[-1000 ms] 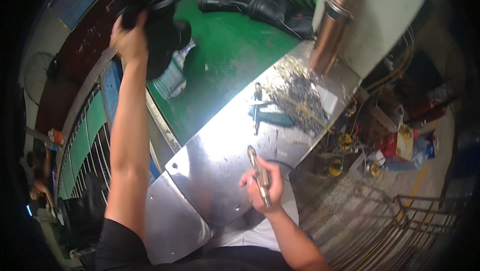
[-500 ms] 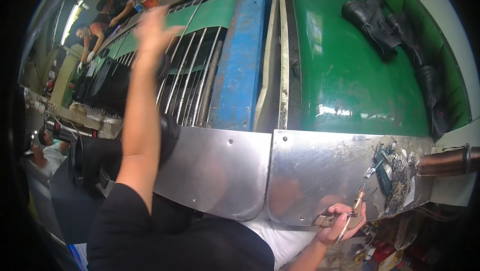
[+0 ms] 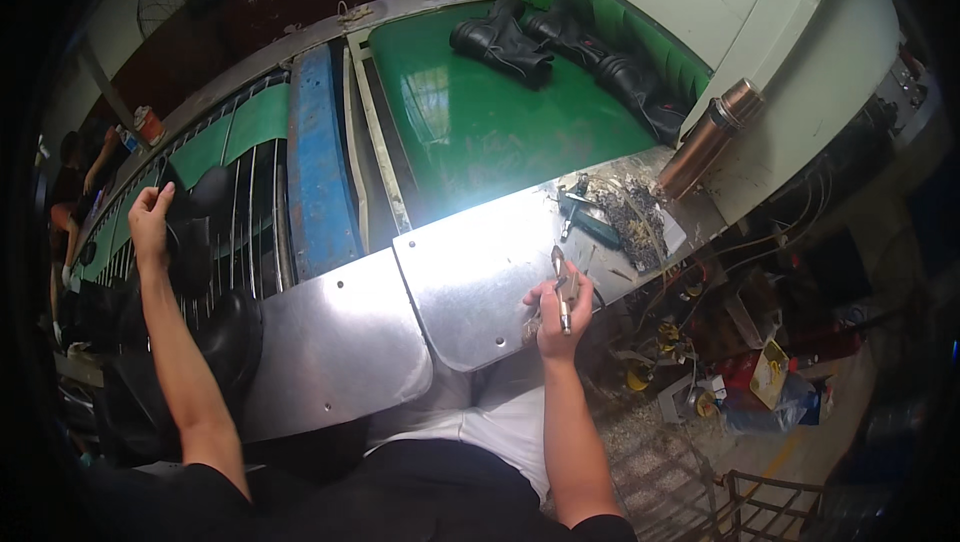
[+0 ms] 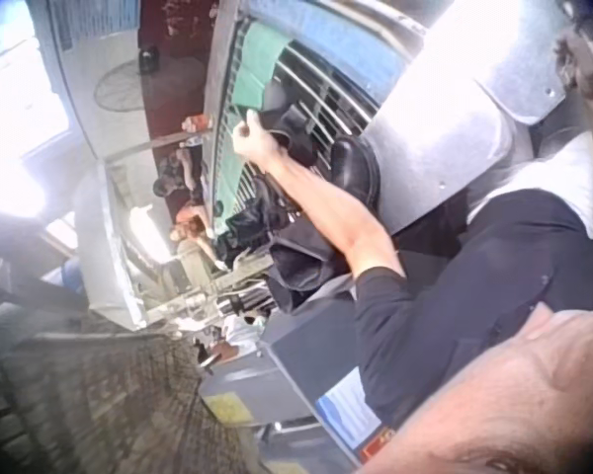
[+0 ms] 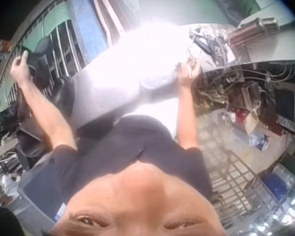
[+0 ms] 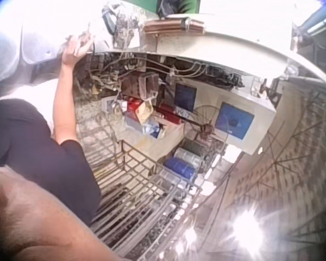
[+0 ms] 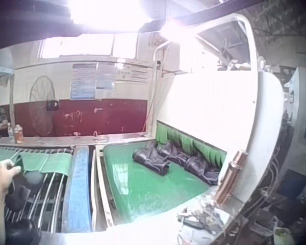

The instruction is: The person picks up a black boot and uses a small pneumatic tool to spray a liquid onto its surfaces and edges. The person rotates the boot by hand to reach different parts, then places it onto a conveyor belt.

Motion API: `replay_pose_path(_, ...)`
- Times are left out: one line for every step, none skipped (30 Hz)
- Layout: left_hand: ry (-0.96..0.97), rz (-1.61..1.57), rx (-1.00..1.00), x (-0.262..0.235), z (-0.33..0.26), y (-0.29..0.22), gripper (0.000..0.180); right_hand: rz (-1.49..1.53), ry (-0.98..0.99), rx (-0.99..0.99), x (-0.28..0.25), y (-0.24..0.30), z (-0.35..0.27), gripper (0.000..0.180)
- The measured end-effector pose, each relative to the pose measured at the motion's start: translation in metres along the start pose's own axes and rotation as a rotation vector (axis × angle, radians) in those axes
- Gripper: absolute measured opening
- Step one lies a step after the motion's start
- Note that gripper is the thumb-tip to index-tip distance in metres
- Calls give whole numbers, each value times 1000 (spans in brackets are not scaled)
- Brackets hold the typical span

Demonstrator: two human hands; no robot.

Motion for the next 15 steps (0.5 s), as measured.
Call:
replay_pose_path(19,-54,47,10,-28,-43,22,-14,-8,-15,-4,5,0,42)
replay_pose_path(80,-131,55,21,-62,-77,24,-21,-13,-21,-9,6,0,42)
replay_pose_path(141,-128,110,20,-94,-99,26,-7,-10,-18,-8,4,-3,42)
replay_pose_path(214,-203,172,25,-124,-109,26,5,-19,-17,-7,6,-4,45)
replay_pose_path(252,-217,134,36,-157,-105,23,8,-30,-17,-10,4,-7,47)
replay_pose_path(400,-322,182,55,-194,-104,17,18,-43,-21,-12,3,-11,50)
replay_pose_path(603,-191,232,74,-231,-97,15,62,-31,-48,-12,3,-12,50)
replay_pose_path(738,21,304,87,-264,-115,19,86,-51,-45,-15,2,-15,48)
replay_pose_path(831,32,261,97,-285,-122,23,118,-68,-24,-13,0,-17,47)
replay_pose_path(922,40,216,105,-303,-123,27,149,-84,-4,-12,-1,-19,45)
replay_pose_path(1102,67,340,111,-315,-138,31,165,-93,-8,-10,3,-19,45)
replay_pose_path(1283,90,467,111,-320,-158,35,151,-80,-13,-11,3,-18,45)
replay_pose_path(1367,96,542,113,-309,-180,42,130,-74,-18,-16,4,-19,45)
replay_pose_path(1226,-9,584,116,-281,-209,44,124,-66,-17,-17,3,-19,45)
replay_pose_path(935,-71,728,127,-249,-231,48,87,-51,-15,-15,4,-18,45)
Point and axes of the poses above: each hand's wrist, its own z-axis towards the middle knuckle, its own x-axis out of the palm, y = z × x, the point moved 9 cm from there along z, towards the middle knuckle, and after that the axes turned 14 degrees about z, right-handed, at the moved point
